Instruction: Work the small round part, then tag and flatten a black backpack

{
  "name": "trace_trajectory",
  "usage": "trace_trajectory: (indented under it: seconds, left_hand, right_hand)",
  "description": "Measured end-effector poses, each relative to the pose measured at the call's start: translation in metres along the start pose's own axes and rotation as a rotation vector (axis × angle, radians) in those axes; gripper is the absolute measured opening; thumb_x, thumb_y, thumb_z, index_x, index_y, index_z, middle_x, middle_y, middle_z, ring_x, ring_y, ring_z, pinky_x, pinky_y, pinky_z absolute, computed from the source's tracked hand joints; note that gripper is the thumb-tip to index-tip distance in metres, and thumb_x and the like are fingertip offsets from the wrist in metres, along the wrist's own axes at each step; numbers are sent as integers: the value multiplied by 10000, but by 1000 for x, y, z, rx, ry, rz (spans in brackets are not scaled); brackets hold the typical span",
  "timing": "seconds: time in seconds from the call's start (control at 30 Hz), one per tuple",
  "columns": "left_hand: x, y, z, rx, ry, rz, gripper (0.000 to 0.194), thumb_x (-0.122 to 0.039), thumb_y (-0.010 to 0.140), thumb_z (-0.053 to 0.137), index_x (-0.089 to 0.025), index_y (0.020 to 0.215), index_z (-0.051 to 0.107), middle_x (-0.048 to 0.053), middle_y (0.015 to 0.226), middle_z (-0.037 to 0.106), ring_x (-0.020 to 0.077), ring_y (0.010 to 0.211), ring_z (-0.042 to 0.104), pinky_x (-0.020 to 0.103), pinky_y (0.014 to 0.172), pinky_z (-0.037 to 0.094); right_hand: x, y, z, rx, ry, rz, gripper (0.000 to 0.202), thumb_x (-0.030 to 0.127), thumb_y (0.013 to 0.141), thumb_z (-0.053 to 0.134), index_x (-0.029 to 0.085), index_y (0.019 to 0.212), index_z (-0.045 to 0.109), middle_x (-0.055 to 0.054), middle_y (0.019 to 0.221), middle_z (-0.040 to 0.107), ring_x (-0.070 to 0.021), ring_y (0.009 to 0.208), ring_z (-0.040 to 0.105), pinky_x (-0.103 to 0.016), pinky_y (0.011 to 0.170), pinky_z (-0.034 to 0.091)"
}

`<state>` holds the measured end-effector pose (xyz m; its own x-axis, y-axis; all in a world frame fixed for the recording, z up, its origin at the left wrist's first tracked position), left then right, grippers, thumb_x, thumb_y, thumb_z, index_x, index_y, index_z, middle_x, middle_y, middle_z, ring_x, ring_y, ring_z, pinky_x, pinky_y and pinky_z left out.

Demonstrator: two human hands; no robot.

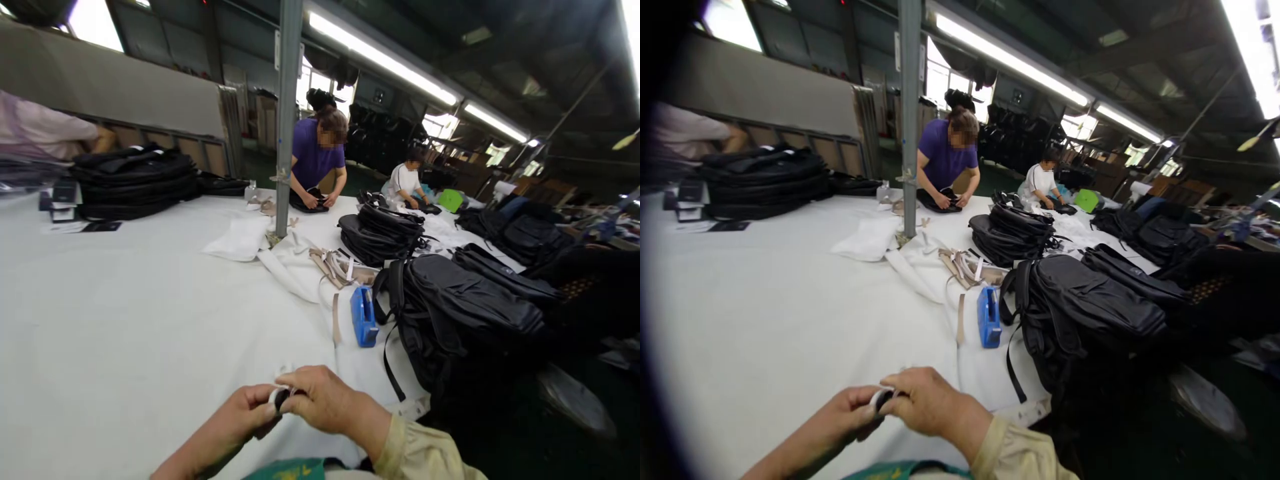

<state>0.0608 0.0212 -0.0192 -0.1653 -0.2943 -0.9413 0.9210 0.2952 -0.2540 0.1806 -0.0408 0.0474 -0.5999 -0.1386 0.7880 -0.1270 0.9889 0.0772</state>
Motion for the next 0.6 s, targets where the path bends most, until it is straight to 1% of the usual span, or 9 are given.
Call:
trace_trajectory:
  seconds: [0.07, 0.13, 0.17, 0.2, 0.27, 0.33, 0.4, 0.5, 0.6]
  left_hand:
    - [0, -1, -1, -28, 48, 5, 483, -606, 819, 661, -125, 803, 699, -49, 582, 402, 113, 571, 291, 272, 552, 237]
    - [-1, -4, 1, -42, 94, 0, 455, -581, 833, 654, -132, 777, 704, -51, 569, 396, 115, 569, 296, 269, 549, 242]
    - [-2, -6, 1, -65, 115, -2, 443, -569, 844, 647, -138, 761, 706, -50, 563, 400, 115, 568, 304, 265, 548, 254]
    - [-3, -7, 2, -98, 135, -5, 436, -561, 855, 636, -144, 751, 712, -44, 565, 425, 117, 570, 325, 258, 549, 279]
    - [-5, -10, 2, -184, 165, -11, 419, -552, 872, 616, -160, 805, 747, -13, 625, 551, 136, 611, 425, 248, 582, 371]
    - [-4, -11, 2, -274, 152, -23, 415, -562, 855, 631, -183, 940, 778, 24, 774, 686, 186, 729, 552, 266, 673, 479]
    - [0, -10, 2, -351, 84, -32, 470, -585, 806, 674, -204, 1061, 778, 35, 854, 736, 235, 820, 619, 314, 761, 544]
    - [6, -8, 4, -448, -8, -32, 542, -619, 725, 734, -206, 1072, 786, 26, 784, 732, 250, 789, 652, 364, 812, 580]
    - [9, -8, 9, -518, -72, -53, 623, -669, 634, 783, -192, 1036, 797, 24, 737, 724, 253, 755, 672, 384, 822, 599]
  right_hand:
    - [2, 1, -1, 51, 11, -6, 80, 236, 891, 633, 195, 886, 701, 16, 762, 655, -125, 740, 580, -197, 704, 427]
    - [1, 0, 2, 108, 54, -17, 75, 227, 901, 619, 204, 880, 688, 32, 758, 648, -113, 726, 581, -184, 672, 415]
    - [-1, 0, 4, 107, 54, -8, 66, 230, 897, 627, 207, 885, 688, 34, 771, 656, -113, 736, 591, -184, 674, 417]
    - [-4, 0, 5, 82, 34, 9, 54, 241, 884, 648, 207, 894, 690, 29, 790, 669, -120, 758, 604, -189, 690, 425]
    - [-9, 0, 8, -20, -53, 51, 110, 274, 837, 713, 200, 916, 696, 5, 843, 696, -146, 817, 629, -215, 743, 445]
    - [-14, -2, 13, -124, -150, 82, 194, 275, 798, 749, 188, 961, 690, -27, 901, 709, -175, 871, 642, -248, 792, 463]
    - [-16, -4, 21, -183, -240, 92, 224, 232, 806, 724, 177, 1017, 668, -52, 949, 706, -194, 904, 645, -274, 814, 476]
    - [-17, -7, 31, -195, -394, 65, 193, 177, 840, 642, 159, 1031, 632, -77, 956, 688, -214, 905, 639, -305, 796, 491]
    - [-13, -9, 36, -137, -532, -5, 119, 160, 862, 578, 152, 977, 607, -91, 925, 670, -227, 867, 627, -317, 736, 495]
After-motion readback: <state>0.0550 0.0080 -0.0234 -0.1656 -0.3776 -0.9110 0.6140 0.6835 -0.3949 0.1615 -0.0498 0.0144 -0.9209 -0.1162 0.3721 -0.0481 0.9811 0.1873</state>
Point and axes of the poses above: each hand's wrist, its own y-axis towards the middle knuckle, its own z-axis out of the palm, x = y × z, the point moved 6 cm from there along y, towards the middle knuckle
